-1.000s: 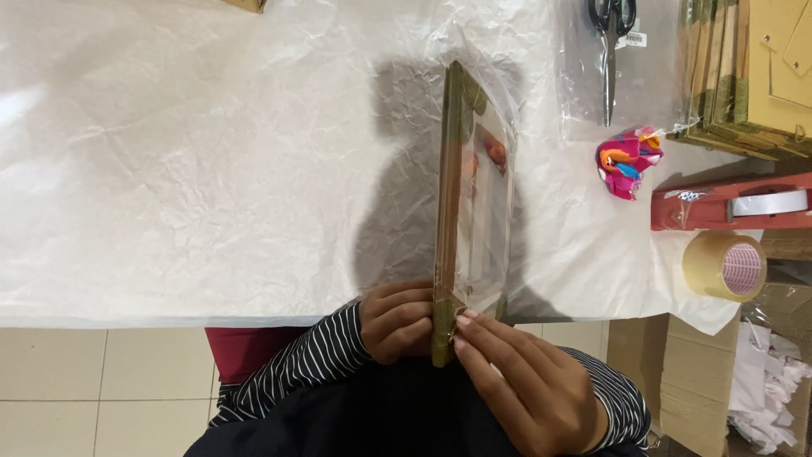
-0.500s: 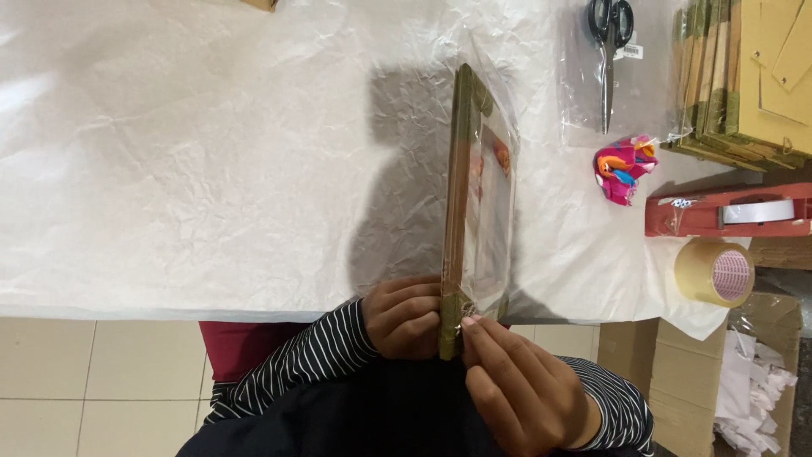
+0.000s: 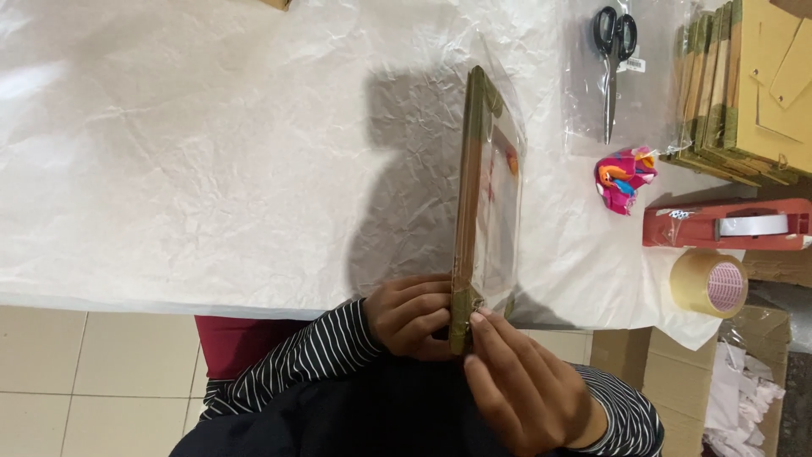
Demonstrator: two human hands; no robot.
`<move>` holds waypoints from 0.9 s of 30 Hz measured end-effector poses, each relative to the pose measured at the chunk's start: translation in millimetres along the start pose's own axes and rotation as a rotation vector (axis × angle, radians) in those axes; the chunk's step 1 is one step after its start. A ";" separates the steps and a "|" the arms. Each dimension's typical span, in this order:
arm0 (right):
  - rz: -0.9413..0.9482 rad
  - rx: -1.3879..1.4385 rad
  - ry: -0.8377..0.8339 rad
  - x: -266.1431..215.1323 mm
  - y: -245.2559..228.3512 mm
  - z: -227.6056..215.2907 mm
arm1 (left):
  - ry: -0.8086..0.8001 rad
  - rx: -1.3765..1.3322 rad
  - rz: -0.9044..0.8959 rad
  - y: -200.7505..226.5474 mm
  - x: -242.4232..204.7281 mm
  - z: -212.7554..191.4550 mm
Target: The person wraps a framed certificate in plastic and prepares it for shipping by folding and securing the packaging material by hand.
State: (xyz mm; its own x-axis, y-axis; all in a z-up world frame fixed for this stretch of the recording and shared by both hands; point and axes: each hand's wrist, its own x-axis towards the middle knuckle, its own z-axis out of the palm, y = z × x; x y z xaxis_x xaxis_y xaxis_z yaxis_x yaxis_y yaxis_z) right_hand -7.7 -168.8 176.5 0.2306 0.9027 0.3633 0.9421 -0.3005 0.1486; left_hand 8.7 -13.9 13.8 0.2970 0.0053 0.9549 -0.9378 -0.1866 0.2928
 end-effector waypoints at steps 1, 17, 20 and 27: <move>0.000 0.000 -0.001 0.3 1.4 0.4 | 0.001 0.000 0.000 -0.3 1.8 -0.8; -0.079 0.059 -0.188 -6.1 4.7 -1.0 | -0.276 -0.150 -0.522 0.9 -2.8 -12.9; -0.083 -0.036 -0.212 -15.8 1.9 5.9 | -0.276 -0.192 -0.515 -1.3 -3.9 -10.3; -0.081 -0.367 -0.345 -15.6 -14.8 6.9 | -0.270 -0.164 -0.502 0.1 -2.6 -10.7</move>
State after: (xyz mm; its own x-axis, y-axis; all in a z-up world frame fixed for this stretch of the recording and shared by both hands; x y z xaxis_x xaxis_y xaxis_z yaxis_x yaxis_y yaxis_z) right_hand -23.6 -176.3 162.3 0.2852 0.9582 0.0216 0.8273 -0.2575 0.4992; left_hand 5.9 -3.4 11.9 0.7264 -0.2004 0.6574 -0.6801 -0.0717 0.7296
